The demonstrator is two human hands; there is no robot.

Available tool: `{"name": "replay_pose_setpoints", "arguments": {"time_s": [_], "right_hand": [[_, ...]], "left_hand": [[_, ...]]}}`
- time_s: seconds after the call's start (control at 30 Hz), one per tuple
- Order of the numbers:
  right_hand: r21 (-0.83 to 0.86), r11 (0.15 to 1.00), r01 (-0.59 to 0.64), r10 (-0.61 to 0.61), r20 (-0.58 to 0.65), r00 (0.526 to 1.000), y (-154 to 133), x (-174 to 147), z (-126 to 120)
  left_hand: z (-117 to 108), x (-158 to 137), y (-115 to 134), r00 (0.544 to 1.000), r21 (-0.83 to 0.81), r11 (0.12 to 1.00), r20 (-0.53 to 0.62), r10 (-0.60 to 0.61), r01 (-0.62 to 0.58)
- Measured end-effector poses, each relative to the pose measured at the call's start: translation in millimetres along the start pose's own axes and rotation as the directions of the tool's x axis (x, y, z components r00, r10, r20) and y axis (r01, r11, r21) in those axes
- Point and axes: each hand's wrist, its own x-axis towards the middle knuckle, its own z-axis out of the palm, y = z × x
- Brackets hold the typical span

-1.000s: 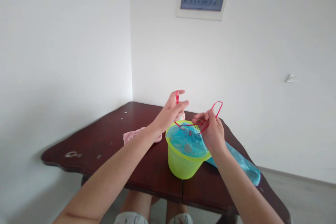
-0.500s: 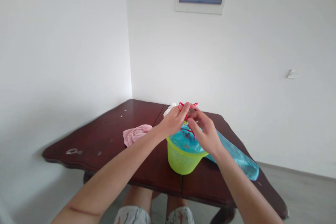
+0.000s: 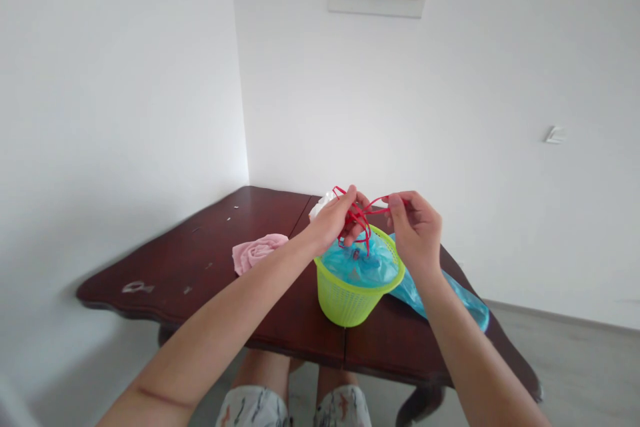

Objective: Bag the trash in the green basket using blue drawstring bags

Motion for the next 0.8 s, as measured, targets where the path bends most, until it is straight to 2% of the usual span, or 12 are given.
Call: {"name": "replay_pose_setpoints", "arguments": {"time_s": [0.1,0.2,0.27,0.37,0.4,0.43,0.5,0.57,0.63,0.67,0.73,0.8], "right_hand": [[0.081,0.996,-0.048,0.048,-0.006,0.999,-12,-7,-7],[0.117,0.992,-0.046,0.040,0.052,0.998,-18,-24,-10],[0.055,0.996,-0.065,0.054,0.182,0.982,-14,-39,-12],[-0.064,0.990,-0.130,0.144,0.389,0.910,-4,-54,-16],[-0.079,0.988,-0.134,0.154,0.385,0.910,-1,-56,-19],[-0.073,0.990,-0.119,0.137,0.332,0.933,0,-56,-21],[-0.046,0.999,-0.025,0.032,0.151,0.988,-2,-51,-26],[-0.025,0.997,0.075,-0.073,0.066,0.995,-6,-43,-28],[0.048,0.997,0.052,-0.059,0.157,0.986,-7,-36,-24],[0.097,0.995,-0.021,-0.002,0.230,0.973,-5,-33,-21],[0.169,0.957,-0.235,0.161,0.361,0.919,4,-29,-12],[0.179,0.894,-0.411,0.296,0.453,0.841,17,-27,-3]], "left_hand": [[-5,2,5,0.995,-0.089,0.991,0.003,-0.099,0.098],[-7,5,8,0.990,-0.206,0.969,0.018,-0.136,0.137],[-7,6,8,0.990,-0.271,0.952,0.033,-0.135,0.139],[-5,3,10,0.994,-0.281,0.954,0.063,-0.090,0.104],[-3,0,12,0.997,-0.239,0.969,0.064,-0.051,0.065],[-2,-4,15,0.998,-0.162,0.987,0.066,0.002,0.009],[2,-14,24,0.988,0.104,0.986,0.097,0.117,-0.127],[4,-24,37,0.965,0.423,0.872,0.185,0.184,-0.247],[6,-31,49,0.934,0.624,0.697,0.280,0.223,-0.353],[6,-33,53,0.915,0.677,0.616,0.301,0.269,-0.403],[5,-34,56,0.865,0.740,0.480,0.281,0.415,-0.471],[4,-33,53,0.814,0.763,0.430,0.209,0.542,-0.482]]}}
